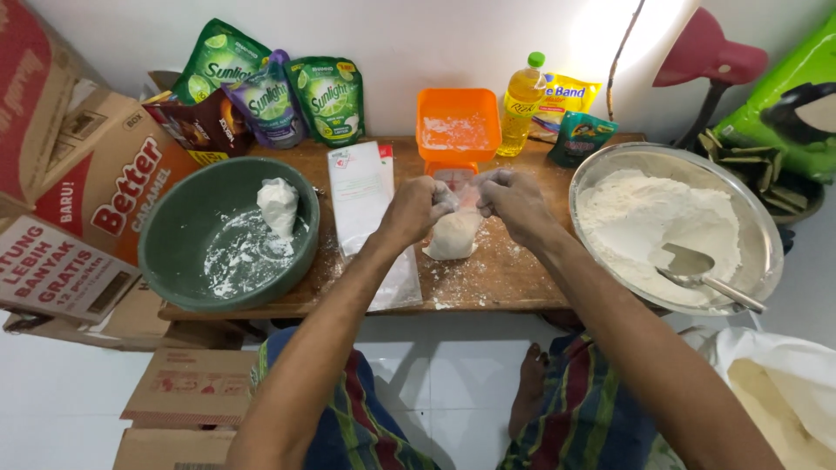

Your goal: Measuring and mixing flour using a bowl and a scale

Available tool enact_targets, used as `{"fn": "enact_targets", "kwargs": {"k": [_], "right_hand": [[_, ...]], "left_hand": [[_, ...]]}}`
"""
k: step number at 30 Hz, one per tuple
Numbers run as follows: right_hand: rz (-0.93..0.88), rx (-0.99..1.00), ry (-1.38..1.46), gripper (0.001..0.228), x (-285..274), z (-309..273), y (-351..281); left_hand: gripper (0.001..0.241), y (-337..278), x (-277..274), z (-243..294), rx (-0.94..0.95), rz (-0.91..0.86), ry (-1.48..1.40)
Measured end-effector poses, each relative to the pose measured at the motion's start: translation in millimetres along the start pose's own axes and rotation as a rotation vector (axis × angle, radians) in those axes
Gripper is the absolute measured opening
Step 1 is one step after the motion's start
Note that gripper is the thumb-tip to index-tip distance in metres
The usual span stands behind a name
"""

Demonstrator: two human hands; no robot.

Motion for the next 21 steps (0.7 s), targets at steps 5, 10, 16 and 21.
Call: {"fn": "enact_targets", "kwargs": {"k": [5,10,16,21], "right_hand": [[-0.053,-0.244,-0.494,0.07,-27.1,16.1,-22.0],[-0.317,-0.21,-0.396,0.063,-9.9,33.6,-14.3],[-0.31,-0.275,-0.298,0.039,17.8,9.6,-14.1],[-0.243,-0.234,-0.319,0.027,22.4,12.0,-9.7]], "left_hand": [[0.004,3.7,-6.8,-13.4,-0.03,0.039,-0.002],[0.004,2.7,-8.9,-1.8,0.06,-0.008,-0.01],[0.006,14.3,1.8,-2.6,0.143,-0.011,0.082],[0.004,16.1,5.7,5.0,0.147,-0.025,0.104]]}}
Point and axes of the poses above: each hand's wrist, its own y-axis towards the middle knuckle, its own x-axis out of the palm, z = x × y, the point moved 6 cm from there along y, towards the middle knuckle, and after that the axes turned 2 degrees about -z, right-handed, at the moved point
